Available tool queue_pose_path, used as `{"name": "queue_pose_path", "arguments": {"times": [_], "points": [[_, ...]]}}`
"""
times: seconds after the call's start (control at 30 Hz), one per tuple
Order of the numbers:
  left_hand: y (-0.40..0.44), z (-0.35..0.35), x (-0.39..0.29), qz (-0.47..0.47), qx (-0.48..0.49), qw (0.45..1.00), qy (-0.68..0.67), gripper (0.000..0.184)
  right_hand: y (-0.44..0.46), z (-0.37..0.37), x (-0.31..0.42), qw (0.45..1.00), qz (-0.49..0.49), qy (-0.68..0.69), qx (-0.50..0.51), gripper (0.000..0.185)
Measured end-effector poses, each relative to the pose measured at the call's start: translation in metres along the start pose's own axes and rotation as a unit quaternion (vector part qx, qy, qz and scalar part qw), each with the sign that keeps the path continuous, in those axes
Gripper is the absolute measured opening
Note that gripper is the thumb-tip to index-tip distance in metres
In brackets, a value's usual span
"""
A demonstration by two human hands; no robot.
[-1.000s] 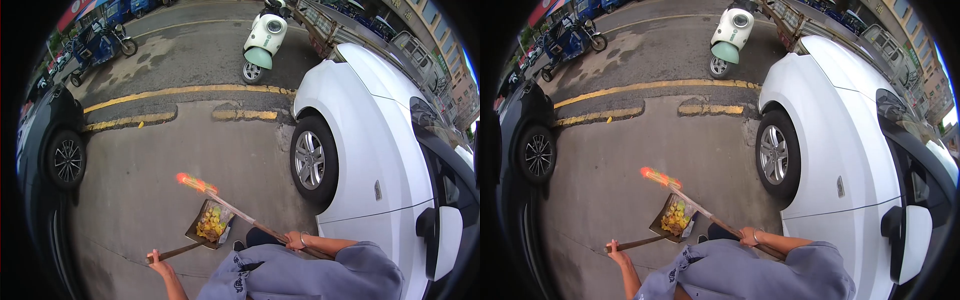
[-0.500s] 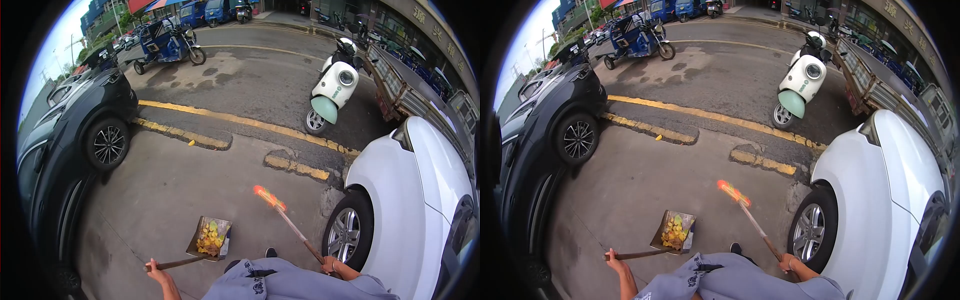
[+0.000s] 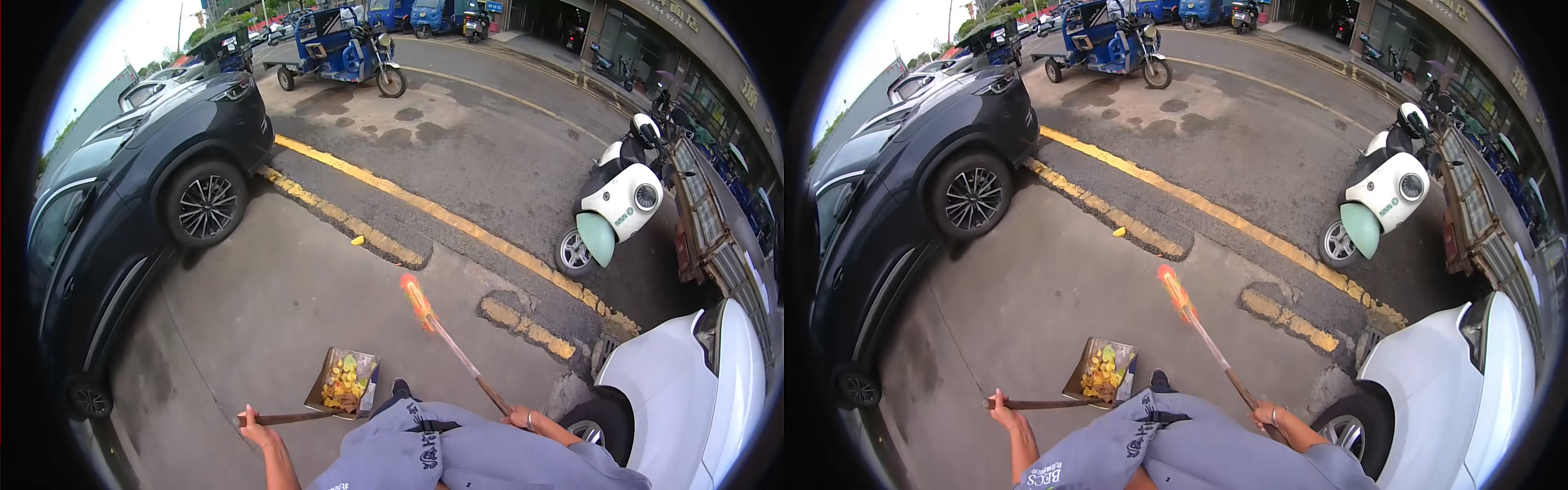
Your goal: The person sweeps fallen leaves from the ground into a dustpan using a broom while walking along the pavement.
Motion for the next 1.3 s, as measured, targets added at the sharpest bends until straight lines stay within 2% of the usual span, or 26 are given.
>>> {"name": "queue_pose_path", "arguments": {"times": [0.13, 0.27, 0.37, 0.47, 0.6, 0.67, 0.73, 0.83, 0.9, 1.0, 1.07, 1.1, 1.13, 1.17, 1.2, 1.27, 1.3], "points": [[0.032, 0.06, 0.024, -0.012, -0.015, 1.0, 0.008, 0.021, 0.019, -0.028, 0.096, 0.998, -0.016, -0.055, -0.031, 0.017], [0.058, 0.114, 0.043, -0.014, 0.003, 1.0, 0.001, 0.023, 0.045, -0.059, 0.177, 0.995, -0.02, -0.093, 0.001, 0.019], [0.077, 0.159, 0.066, -0.005, 0.008, 1.0, -0.023, 0.024, 0.099, -0.089, 0.234, 0.994, -0.054, -0.088, 0.022, 0.018], [0.095, 0.206, 0.094, -0.005, 0.017, 1.0, -0.02, 0.024, 0.152, -0.119, 0.296, 0.985, -0.056, -0.155, 0.048, 0.016], [0.115, 0.279, 0.137, -0.002, 0.021, 1.0, -0.002, 0.024, 0.23, -0.169, 0.401, 0.92, -0.131, -0.37, 0.008, 0.015], [0.122, 0.311, 0.153, 0.009, 0.036, 0.999, 0.028, 0.024, 0.261, -0.186, 0.456, 0.882, -0.102, -0.46, 0.003, 0.014], [0.128, 0.344, 0.17, -0.012, 0.044, 0.993, 0.107, 0.024, 0.29, -0.2, 0.51, 0.821, -0.125, -0.556, -0.019, 0.013], [0.134, 0.386, 0.186, -0.022, 0.045, 0.989, 0.14, 0.024, 0.326, -0.208, 0.574, 0.787, -0.133, -0.6, -0.049, 0.017], [0.137, 0.402, 0.199, -0.026, 0.05, 0.984, 0.17, 0.024, 0.364, -0.21, 0.592, 0.775, -0.132, -0.612, -0.092, 0.019], [0.14, 0.414, 0.223, -0.037, 0.052, 0.978, 0.198, 0.025, 0.383, -0.207, 0.609, 0.752, -0.167, -0.631, -0.09, 0.017], [0.142, 0.411, 0.232, -0.042, 0.046, 0.974, 0.219, 0.025, 0.373, -0.218, 0.6, 0.802, -0.082, -0.587, 0.074, 0.011], [0.142, 0.412, 0.23, -0.046, 0.057, 0.97, 0.23, 0.024, 0.392, -0.238, 0.558, 0.904, -0.063, -0.394, 0.155, 0.004], [0.144, 0.413, 0.23, -0.051, 0.069, 0.967, 0.238, 0.023, 0.367, -0.254, 0.54, 0.944, 0.008, -0.229, 0.235, 0.004], [0.146, 0.413, 0.229, -0.055, 0.061, 0.968, 0.237, 0.023, 0.333, -0.269, 0.535, 0.941, 0.026, -0.21, 0.265, 0.008], [0.147, 0.413, 0.227, -0.076, 0.055, 0.968, 0.233, 0.022, 0.3, -0.278, 0.533, 0.951, 0.012, -0.195, 0.238, 0.009], [0.144, 0.41, 0.222, -0.104, 0.053, 0.965, 0.234, 0.022, 0.278, -0.288, 0.511, 0.934, -0.046, -0.309, 0.173, 0.015], [0.145, 0.412, 0.221, -0.108, 0.065, 0.971, 0.203, 0.022, 0.271, -0.285, 0.508, 0.936, -0.041, -0.305, 0.171, 0.015]]}}
Point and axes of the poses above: each hand's wrist, its own y-axis towards the middle knuckle, its own z-axis out of the palm, x = y × z, the point moved 4 cm from there along y, towards the middle knuckle, and after that the axes turned 9 degrees about -y, right-handed, at the moved point
